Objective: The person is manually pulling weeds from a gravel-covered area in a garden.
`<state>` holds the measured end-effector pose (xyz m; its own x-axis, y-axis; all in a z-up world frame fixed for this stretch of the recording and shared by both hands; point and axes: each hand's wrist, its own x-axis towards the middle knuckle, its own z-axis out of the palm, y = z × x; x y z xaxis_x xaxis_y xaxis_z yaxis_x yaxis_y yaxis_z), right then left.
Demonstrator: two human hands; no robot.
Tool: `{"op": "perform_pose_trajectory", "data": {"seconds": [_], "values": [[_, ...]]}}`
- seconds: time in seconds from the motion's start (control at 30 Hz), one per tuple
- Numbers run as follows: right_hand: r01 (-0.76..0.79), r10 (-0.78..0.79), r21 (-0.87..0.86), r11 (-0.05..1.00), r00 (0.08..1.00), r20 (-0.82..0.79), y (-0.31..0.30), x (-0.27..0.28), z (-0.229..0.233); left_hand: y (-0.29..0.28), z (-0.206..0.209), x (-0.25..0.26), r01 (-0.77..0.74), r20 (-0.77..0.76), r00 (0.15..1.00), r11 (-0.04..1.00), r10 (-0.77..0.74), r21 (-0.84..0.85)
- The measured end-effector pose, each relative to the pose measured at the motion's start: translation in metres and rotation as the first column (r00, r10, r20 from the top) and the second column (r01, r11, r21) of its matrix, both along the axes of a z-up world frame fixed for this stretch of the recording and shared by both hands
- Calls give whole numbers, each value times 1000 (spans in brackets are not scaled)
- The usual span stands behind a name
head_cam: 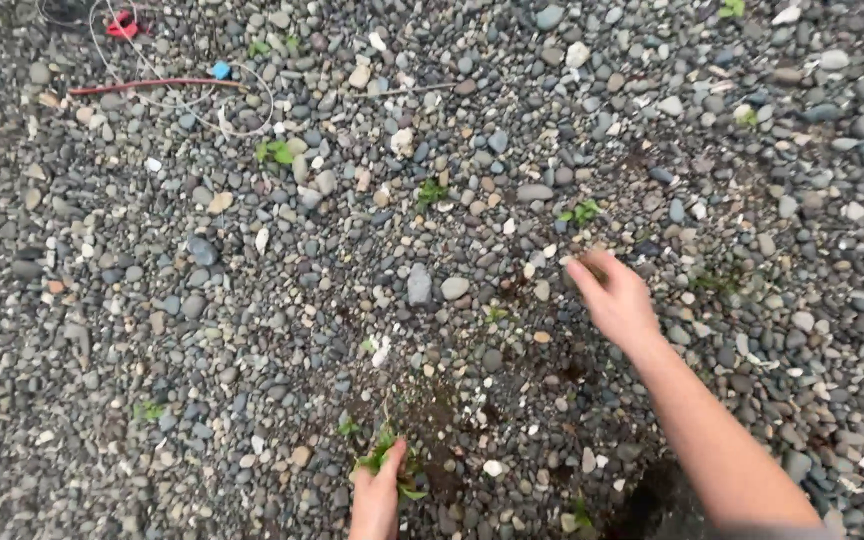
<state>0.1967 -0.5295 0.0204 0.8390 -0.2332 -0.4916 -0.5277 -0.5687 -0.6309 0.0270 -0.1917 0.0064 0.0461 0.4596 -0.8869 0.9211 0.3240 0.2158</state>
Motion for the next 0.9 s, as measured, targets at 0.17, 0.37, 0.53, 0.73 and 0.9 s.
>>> {"op": "perform_pose_trajectory", "data": {"seconds": [0.17,0.37,0.53,0.73,0.9], "values": [[-260,266,-60,964,909,321,83,112,-51,8,11,-14,102,108,990,987,-89,-125],[-524,621,-418,742,772,134,150,167,-85,26,1,-36,16,156,988,996,-3,-89],[-240,486,-515,823,767,419,172,170,-126,33,29,-26,21,83,996,996,-13,-91],[-176,305,-423,889,917,258,169,163,-130,42,18,-34,14,98,995,996,-5,-85],[274,-365,258,926,821,439,162,148,-113,37,23,-12,-2,-236,971,998,19,70]]}}
